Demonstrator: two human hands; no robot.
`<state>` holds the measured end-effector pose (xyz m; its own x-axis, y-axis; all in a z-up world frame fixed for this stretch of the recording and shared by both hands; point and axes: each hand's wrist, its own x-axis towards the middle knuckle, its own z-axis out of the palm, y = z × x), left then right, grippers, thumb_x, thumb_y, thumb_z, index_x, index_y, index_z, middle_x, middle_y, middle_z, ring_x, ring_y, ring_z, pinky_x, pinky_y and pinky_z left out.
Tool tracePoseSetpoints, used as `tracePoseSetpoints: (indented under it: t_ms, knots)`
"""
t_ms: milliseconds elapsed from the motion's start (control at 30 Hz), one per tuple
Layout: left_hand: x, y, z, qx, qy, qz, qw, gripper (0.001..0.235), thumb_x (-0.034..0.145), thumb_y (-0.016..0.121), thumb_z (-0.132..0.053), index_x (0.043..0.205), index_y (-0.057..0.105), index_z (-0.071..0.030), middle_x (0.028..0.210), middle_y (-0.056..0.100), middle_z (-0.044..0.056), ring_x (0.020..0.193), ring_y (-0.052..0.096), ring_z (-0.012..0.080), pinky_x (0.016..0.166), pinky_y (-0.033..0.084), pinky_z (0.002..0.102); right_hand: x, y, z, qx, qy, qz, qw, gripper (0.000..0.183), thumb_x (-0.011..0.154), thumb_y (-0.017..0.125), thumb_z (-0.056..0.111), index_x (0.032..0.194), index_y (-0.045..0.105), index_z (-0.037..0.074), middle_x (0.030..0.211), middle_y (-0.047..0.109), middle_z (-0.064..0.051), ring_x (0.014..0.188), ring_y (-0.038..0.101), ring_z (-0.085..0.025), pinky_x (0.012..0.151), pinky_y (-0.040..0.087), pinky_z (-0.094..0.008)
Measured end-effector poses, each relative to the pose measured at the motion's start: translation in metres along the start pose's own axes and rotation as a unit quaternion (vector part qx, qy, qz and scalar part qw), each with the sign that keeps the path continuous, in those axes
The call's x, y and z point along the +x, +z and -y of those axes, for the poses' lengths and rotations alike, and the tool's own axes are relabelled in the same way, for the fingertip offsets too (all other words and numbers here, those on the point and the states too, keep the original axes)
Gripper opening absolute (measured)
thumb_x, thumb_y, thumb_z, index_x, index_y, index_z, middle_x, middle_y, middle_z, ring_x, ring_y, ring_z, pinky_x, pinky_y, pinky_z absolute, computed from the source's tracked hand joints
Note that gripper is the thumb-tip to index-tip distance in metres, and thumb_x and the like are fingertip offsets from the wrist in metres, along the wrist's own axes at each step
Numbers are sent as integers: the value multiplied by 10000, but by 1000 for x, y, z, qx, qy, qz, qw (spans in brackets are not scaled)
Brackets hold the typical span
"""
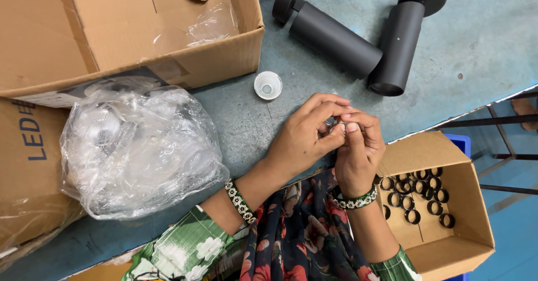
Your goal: The person unpackages and assembles light fixture components, handling individual reflectors, plastic rings, and light bulbs, and placing them into the cylindrical fixture housings.
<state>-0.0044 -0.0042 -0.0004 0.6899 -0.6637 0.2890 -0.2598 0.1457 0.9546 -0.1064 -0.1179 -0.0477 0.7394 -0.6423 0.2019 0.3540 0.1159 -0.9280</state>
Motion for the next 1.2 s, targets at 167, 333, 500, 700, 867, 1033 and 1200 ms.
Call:
tracePoseSetpoints:
  t_ms: [167,333,500,700,867,1033,1200]
  knots:
    - [3,-3,2,0,-5,-13,1000,227,999,650,-135,1216,645,-66,1295,645,85,896,708,174,753,599,273,7,-1,0,27,34,37,998,229,1131,559,169,1312,581,32,1205,631,-69,994,594,-110,916,526,-273]
    - [2,-10,-8,34,42,-73,996,265,1056,591,-115,1316,637,-92,1347,601,97,1102,711,220,865,636,313,10,-6,4,68,54,93,992,559,1112,541,314,1548,469,-28,1365,622,-90,979,609,-130,847,514,-277]
    - [1,-14,-26,193,84,-9,977,441,887,691,-173,1314,606,-100,1283,597,126,1035,691,311,818,576,403,14,-10,3,78,80,69,991,600,1114,537,257,1590,382,-73,1438,561,-122,1183,578,-165,998,488,-312]
    - [21,-17,-42,286,77,57,953,423,829,753,-245,1212,621,-126,1126,579,108,957,700,340,757,561,454,16,-6,8,99,70,106,987,621,1094,476,282,1572,327,-86,1516,508,-148,1354,553,-205,1140,464,-337]
    - [67,-42,-55,303,76,93,945,493,743,817,-296,1166,636,-117,1086,587,118,879,698,348,747,568,449,14,-11,0,105,28,99,989,661,1114,500,323,1613,317,-72,1478,522,-155,1181,618,-258,856,512,-331]
    - [56,-37,-58,299,85,120,943,455,776,812,-257,1176,642,-121,1091,604,97,909,710,322,753,571,436,18,-7,3,126,53,110,985,660,1113,485,384,1573,371,-75,1449,551,-185,1180,610,-244,900,546,-356]
    - [29,-26,-48,341,100,116,927,472,771,811,-200,1198,627,-118,1134,592,75,963,686,308,745,560,426,15,-5,1,140,64,81,985,553,1104,526,298,1500,440,-78,1351,610,-169,1147,649,-218,968,560,-348]
